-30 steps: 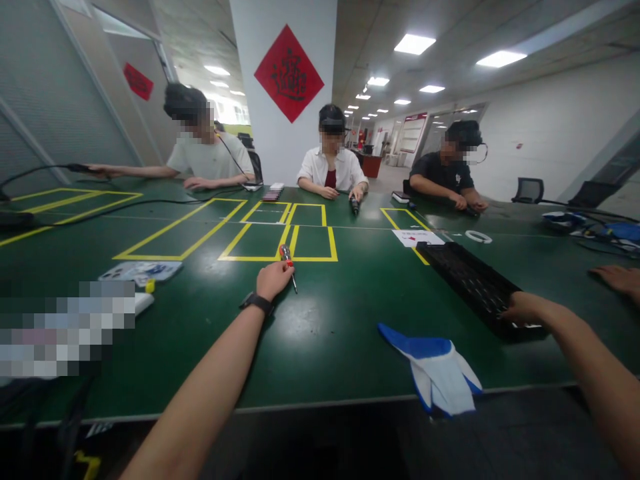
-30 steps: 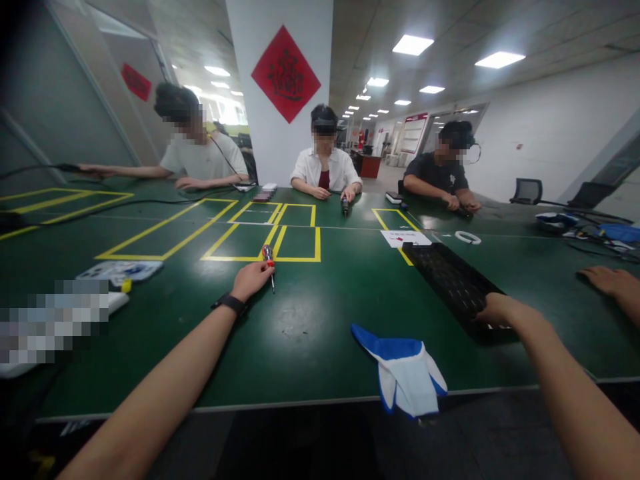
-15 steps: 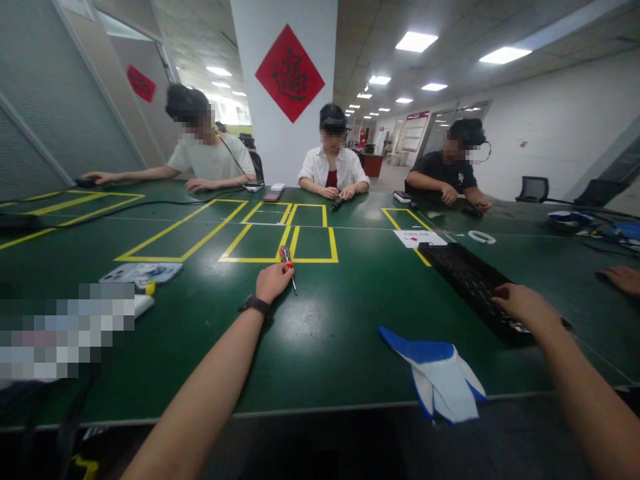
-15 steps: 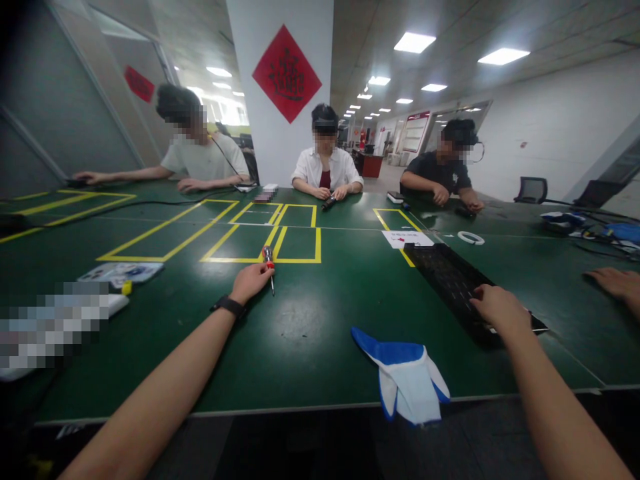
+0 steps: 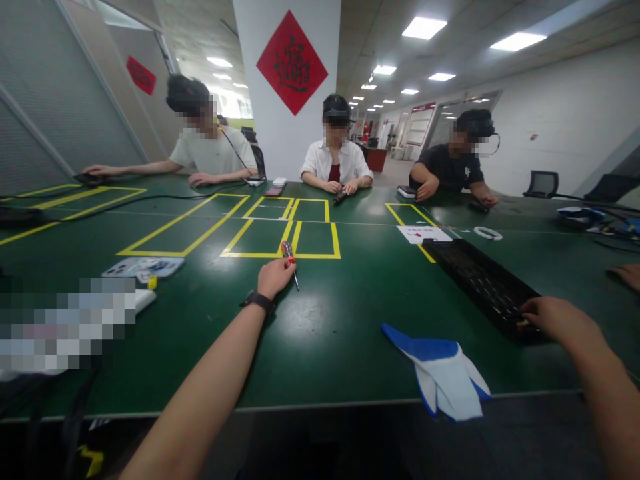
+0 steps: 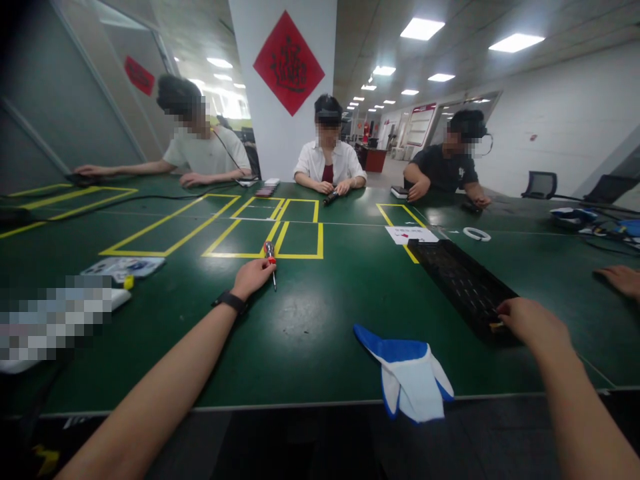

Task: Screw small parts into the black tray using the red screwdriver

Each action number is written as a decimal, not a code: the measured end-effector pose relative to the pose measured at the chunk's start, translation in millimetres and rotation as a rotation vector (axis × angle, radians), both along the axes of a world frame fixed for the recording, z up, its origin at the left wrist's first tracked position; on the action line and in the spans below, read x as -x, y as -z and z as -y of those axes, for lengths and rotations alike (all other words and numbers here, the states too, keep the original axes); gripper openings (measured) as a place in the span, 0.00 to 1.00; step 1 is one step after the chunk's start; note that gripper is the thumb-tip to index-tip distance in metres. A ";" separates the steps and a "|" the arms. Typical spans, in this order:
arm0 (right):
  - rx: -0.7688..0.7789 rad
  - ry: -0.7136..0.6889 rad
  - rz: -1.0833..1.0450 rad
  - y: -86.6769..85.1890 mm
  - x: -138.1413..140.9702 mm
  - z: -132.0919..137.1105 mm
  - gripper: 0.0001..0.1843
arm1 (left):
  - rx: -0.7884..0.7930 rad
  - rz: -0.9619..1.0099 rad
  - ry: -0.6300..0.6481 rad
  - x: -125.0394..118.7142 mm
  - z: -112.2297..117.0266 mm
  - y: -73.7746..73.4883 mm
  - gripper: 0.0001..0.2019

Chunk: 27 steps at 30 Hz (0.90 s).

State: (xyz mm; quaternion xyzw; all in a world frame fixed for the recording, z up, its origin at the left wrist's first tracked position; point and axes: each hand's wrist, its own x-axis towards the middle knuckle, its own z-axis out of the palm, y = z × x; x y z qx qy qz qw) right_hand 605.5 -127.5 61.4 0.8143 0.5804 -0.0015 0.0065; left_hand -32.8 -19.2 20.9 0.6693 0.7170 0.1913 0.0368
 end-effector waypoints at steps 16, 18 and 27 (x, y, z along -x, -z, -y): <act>-0.062 -0.057 -0.002 -21.2 9.8 -6.4 0.15 | -0.009 0.007 0.004 0.5 0.6 0.9 0.17; -0.155 -0.138 -0.036 -20.0 22.2 -11.8 0.20 | -0.015 0.008 0.004 0.8 0.3 1.5 0.17; 0.207 0.131 -0.057 2.1 -17.0 -25.3 0.13 | -0.025 0.020 0.014 2.5 -1.1 4.1 0.18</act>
